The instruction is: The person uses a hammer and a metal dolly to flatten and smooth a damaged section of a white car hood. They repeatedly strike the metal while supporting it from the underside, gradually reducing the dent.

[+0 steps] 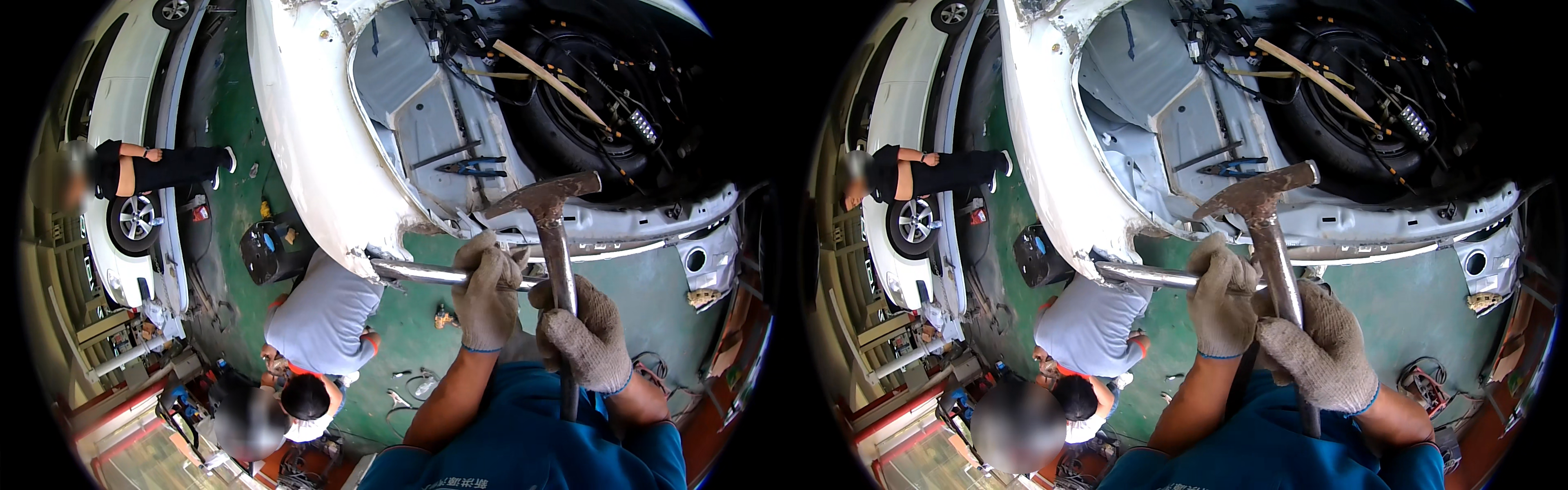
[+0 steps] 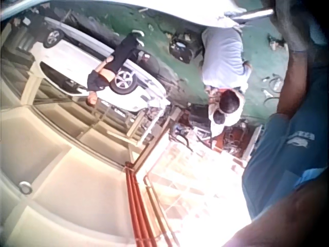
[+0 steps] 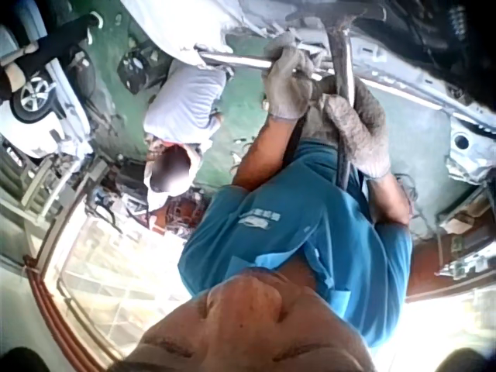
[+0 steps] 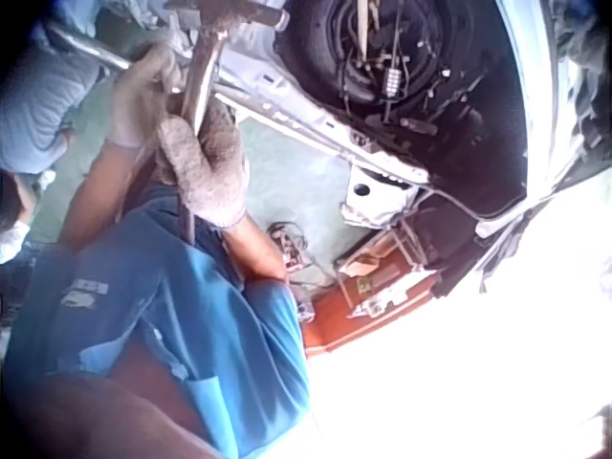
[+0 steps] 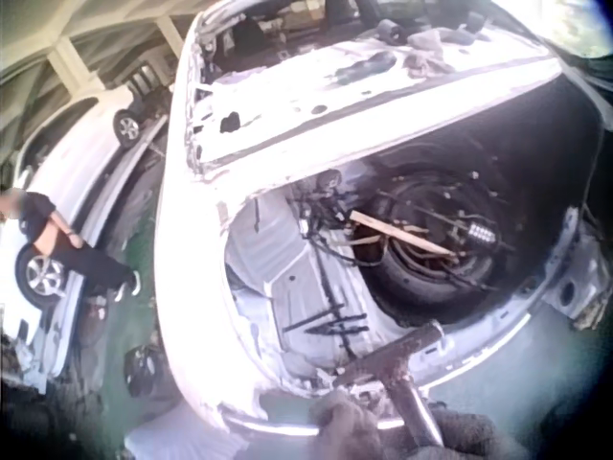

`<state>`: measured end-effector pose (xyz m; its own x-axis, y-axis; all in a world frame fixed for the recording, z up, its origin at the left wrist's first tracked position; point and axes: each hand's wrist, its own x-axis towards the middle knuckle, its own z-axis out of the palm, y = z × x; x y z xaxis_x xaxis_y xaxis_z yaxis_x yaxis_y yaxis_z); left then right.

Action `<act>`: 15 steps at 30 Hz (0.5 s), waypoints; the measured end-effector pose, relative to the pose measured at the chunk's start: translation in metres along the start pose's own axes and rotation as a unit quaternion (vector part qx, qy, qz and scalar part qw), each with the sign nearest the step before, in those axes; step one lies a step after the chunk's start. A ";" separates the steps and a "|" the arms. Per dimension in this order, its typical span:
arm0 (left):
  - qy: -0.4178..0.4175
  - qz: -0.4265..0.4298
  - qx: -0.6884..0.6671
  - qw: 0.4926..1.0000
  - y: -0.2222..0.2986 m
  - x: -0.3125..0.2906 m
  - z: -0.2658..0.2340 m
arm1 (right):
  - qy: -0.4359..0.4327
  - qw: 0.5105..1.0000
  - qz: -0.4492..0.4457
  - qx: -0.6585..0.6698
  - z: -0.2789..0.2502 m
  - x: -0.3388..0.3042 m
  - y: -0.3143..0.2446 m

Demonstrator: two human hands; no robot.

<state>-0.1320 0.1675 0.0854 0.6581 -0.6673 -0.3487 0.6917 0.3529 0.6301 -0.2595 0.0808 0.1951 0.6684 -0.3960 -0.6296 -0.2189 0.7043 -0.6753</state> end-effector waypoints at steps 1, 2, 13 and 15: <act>0.007 -0.008 -0.004 1.000 0.002 0.004 0.002 | -0.005 1.000 -0.012 -0.006 -0.004 0.000 0.001; 0.044 -0.011 -0.008 0.999 0.002 0.004 0.005 | -0.011 1.000 -0.013 -0.010 -0.008 -0.001 0.000; 0.073 0.234 0.428 0.870 -0.021 0.009 -0.020 | -0.072 0.968 -0.115 -0.212 0.022 0.020 -0.020; 0.124 0.217 0.352 0.902 -0.016 0.010 -0.017 | -0.090 0.936 -0.168 -0.296 0.037 0.026 -0.019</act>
<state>-0.1318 0.1659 0.0600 0.9282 -0.3683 -0.0526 0.0496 -0.0176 0.9986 -0.2115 0.0784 0.2059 0.8672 -0.3936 -0.3052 -0.2957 0.0863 -0.9514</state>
